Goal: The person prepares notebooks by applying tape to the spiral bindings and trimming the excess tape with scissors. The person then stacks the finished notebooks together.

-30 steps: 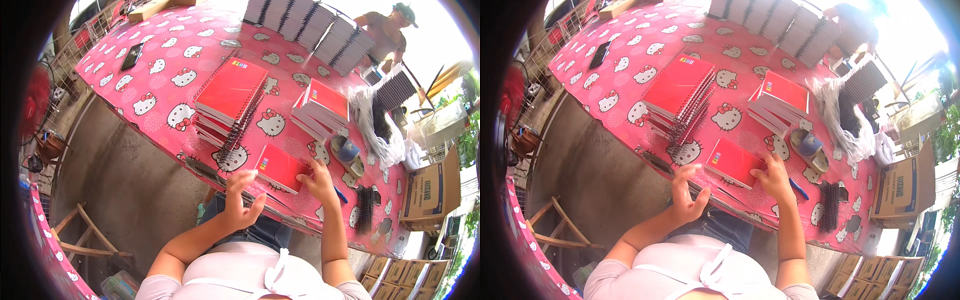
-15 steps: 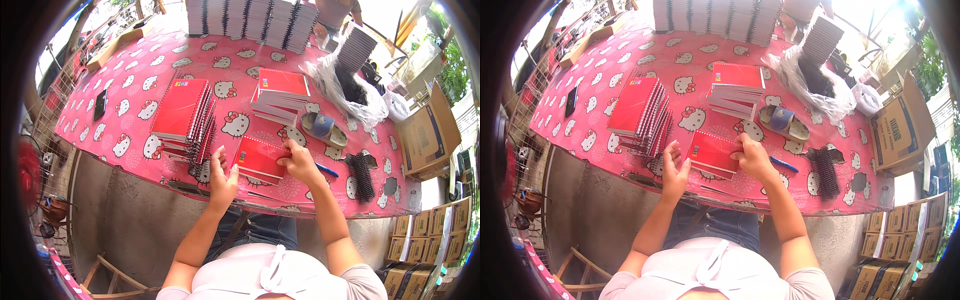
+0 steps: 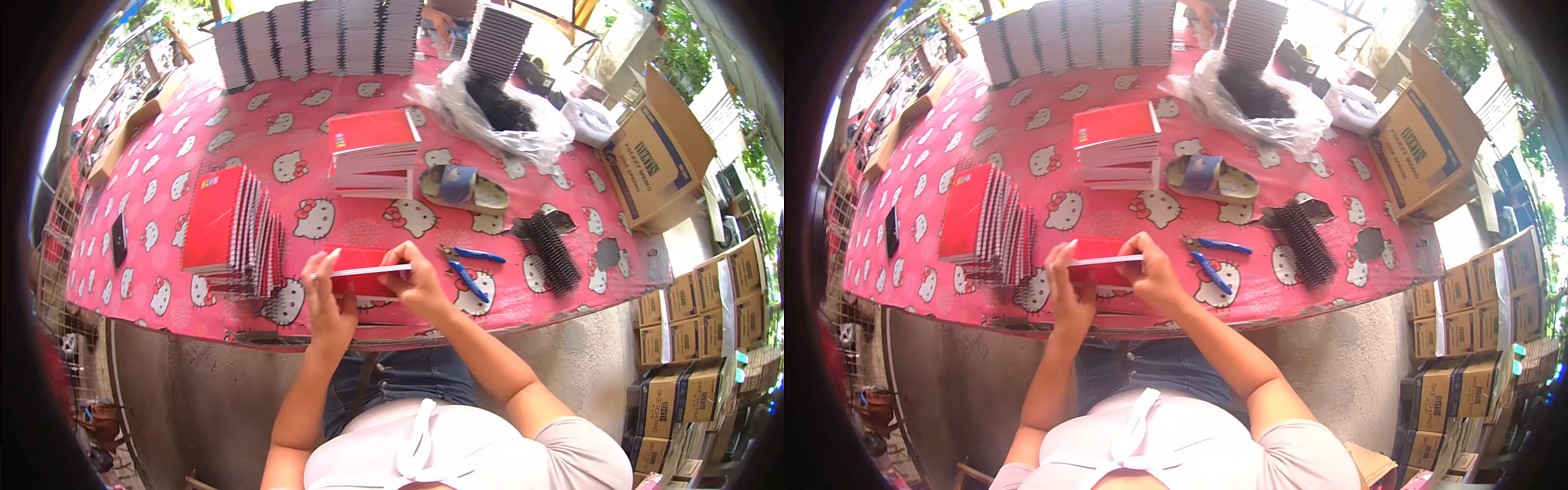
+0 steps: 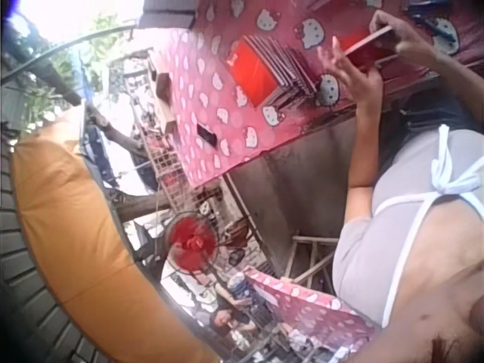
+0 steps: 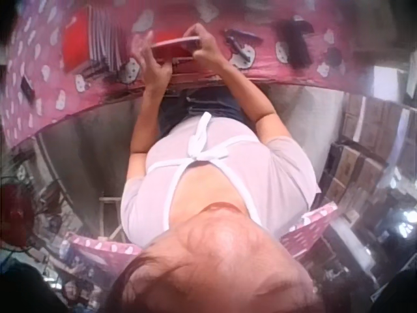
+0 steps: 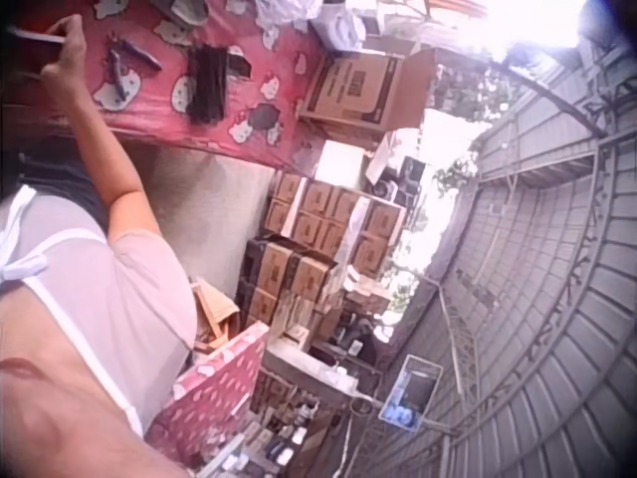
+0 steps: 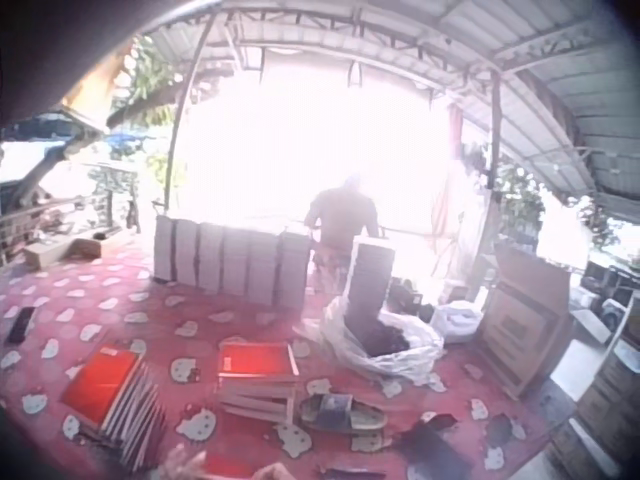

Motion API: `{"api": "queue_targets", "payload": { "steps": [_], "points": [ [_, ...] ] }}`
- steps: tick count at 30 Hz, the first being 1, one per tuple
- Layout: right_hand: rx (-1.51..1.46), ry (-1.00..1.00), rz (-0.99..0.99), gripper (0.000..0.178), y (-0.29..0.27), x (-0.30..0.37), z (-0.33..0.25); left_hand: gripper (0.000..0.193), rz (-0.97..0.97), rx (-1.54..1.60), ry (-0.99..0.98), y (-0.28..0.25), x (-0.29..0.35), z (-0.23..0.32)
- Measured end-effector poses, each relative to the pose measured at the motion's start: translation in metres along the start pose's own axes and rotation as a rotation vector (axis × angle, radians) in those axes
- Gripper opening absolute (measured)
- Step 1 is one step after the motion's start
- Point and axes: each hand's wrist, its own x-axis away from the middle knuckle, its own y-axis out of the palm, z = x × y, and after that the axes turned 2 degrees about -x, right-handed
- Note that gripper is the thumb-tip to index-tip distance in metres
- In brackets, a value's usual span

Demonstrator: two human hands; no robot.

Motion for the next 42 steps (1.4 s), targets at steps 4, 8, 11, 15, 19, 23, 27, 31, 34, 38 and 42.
{"api": "queue_targets", "payload": {
  "steps": [4, 8, 11, 15, 19, 23, 27, 31, 34, 38, 42],
  "points": [
    [0.171, -0.023, 0.02, 0.025, -0.005, 0.002, -0.009, 0.039, 0.061, -0.145, 0.016, 0.002, -0.02, 0.033],
    [0.699, -0.41, 0.039, 0.026, -0.045, 0.003, -0.026, 0.013, -0.004, -0.031, 0.044, 0.016, -0.029, 0.018],
    [0.957, -0.272, 0.422, 0.014, -0.132, 0.012, -0.04, 0.016, -0.066, -0.008, 0.037, 0.002, -0.03, 0.019],
    [1.292, 0.198, 0.542, 0.027, -0.2, 0.036, -0.035, 0.02, -0.079, 0.006, 0.038, 0.003, -0.025, 0.022],
    [1.279, 0.043, 0.504, 0.025, -0.212, 0.039, -0.04, 0.021, -0.086, 0.027, -0.011, 0.003, -0.025, 0.024],
    [1.325, -0.212, 0.493, 0.02, -0.186, 0.031, -0.056, 0.018, -0.046, 0.023, 0.031, 0.001, -0.024, 0.027],
    [0.829, -0.3, 0.128, 0.031, -0.094, 0.033, -0.076, 0.022, -0.04, 0.045, -0.002, -0.001, -0.022, 0.027],
    [0.641, -0.275, 0.082, 0.021, -0.052, 0.031, -0.077, 0.025, -0.044, 0.084, -0.024, 0.001, -0.019, 0.024],
    [0.635, -0.272, 0.086, 0.022, -0.053, 0.023, -0.073, 0.025, -0.017, 0.07, 0.016, 0.002, -0.019, 0.025],
    [0.557, -0.222, -0.038, 0.022, -0.057, 0.018, -0.073, 0.024, 0.03, 0.034, 0.043, 0.002, -0.02, 0.026],
    [0.499, -0.115, -0.193, 0.021, -0.053, 0.017, -0.08, 0.024, 0.047, 0.049, 0.041, 0.004, -0.019, 0.026]
  ]
}}
